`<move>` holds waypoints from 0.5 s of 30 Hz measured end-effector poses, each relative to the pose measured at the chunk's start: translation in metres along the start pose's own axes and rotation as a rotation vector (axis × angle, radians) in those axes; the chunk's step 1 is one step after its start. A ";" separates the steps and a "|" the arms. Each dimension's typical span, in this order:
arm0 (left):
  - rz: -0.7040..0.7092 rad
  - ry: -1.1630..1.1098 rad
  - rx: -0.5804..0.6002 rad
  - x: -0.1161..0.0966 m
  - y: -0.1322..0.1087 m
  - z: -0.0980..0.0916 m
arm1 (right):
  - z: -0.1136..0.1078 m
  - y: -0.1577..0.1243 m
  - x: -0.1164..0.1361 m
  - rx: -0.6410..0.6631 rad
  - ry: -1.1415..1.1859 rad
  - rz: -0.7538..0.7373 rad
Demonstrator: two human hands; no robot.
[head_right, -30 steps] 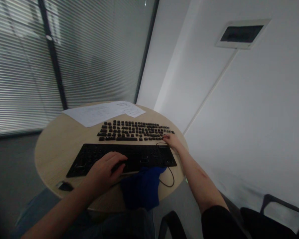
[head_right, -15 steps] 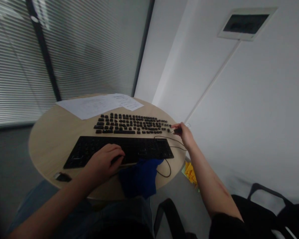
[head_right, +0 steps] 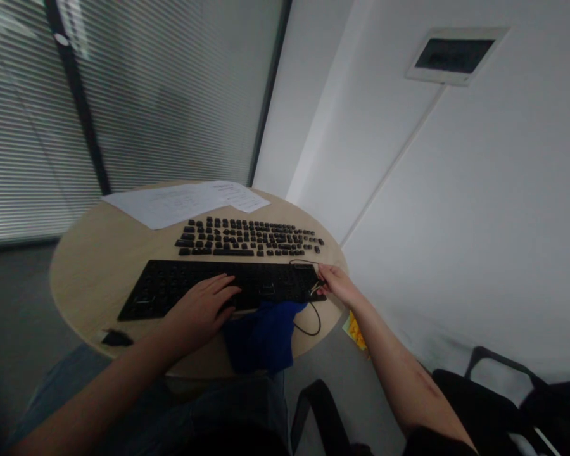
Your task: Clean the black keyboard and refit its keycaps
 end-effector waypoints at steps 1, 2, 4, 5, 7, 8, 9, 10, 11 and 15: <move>0.000 0.005 0.007 0.000 0.000 0.000 | 0.000 0.002 -0.003 -0.005 -0.001 0.015; 0.000 0.011 0.012 0.000 0.001 0.000 | 0.000 0.003 -0.005 -0.011 0.000 0.024; 0.001 0.022 0.018 0.000 0.001 0.001 | 0.000 0.007 -0.010 -0.012 0.010 0.036; 0.004 0.024 0.017 0.000 0.001 0.001 | 0.001 0.008 -0.011 -0.007 0.014 0.042; 0.010 0.014 0.008 0.000 0.001 0.001 | 0.002 0.011 -0.014 0.011 0.026 0.052; 0.009 0.005 0.001 0.000 0.001 0.001 | 0.004 0.011 -0.014 0.027 0.035 0.055; 0.007 -0.004 -0.003 0.000 0.001 0.001 | 0.005 0.012 -0.014 0.045 0.044 0.056; 0.004 -0.012 -0.003 0.001 0.001 0.001 | 0.007 0.012 -0.013 0.064 0.050 0.054; -0.001 -0.018 0.001 0.001 0.001 0.001 | 0.008 0.012 -0.011 0.083 0.051 0.049; -0.010 -0.028 0.009 0.002 0.001 0.003 | 0.012 0.011 -0.007 0.131 -0.012 0.031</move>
Point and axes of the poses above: each hand's wrist, its own y-axis towards the middle knuckle, its own z-axis out of the palm, x = y × z, the point moved 10 cm from there along y, towards the middle knuckle, and after that the axes turned 1 degree about -z, right-handed, at the moved point
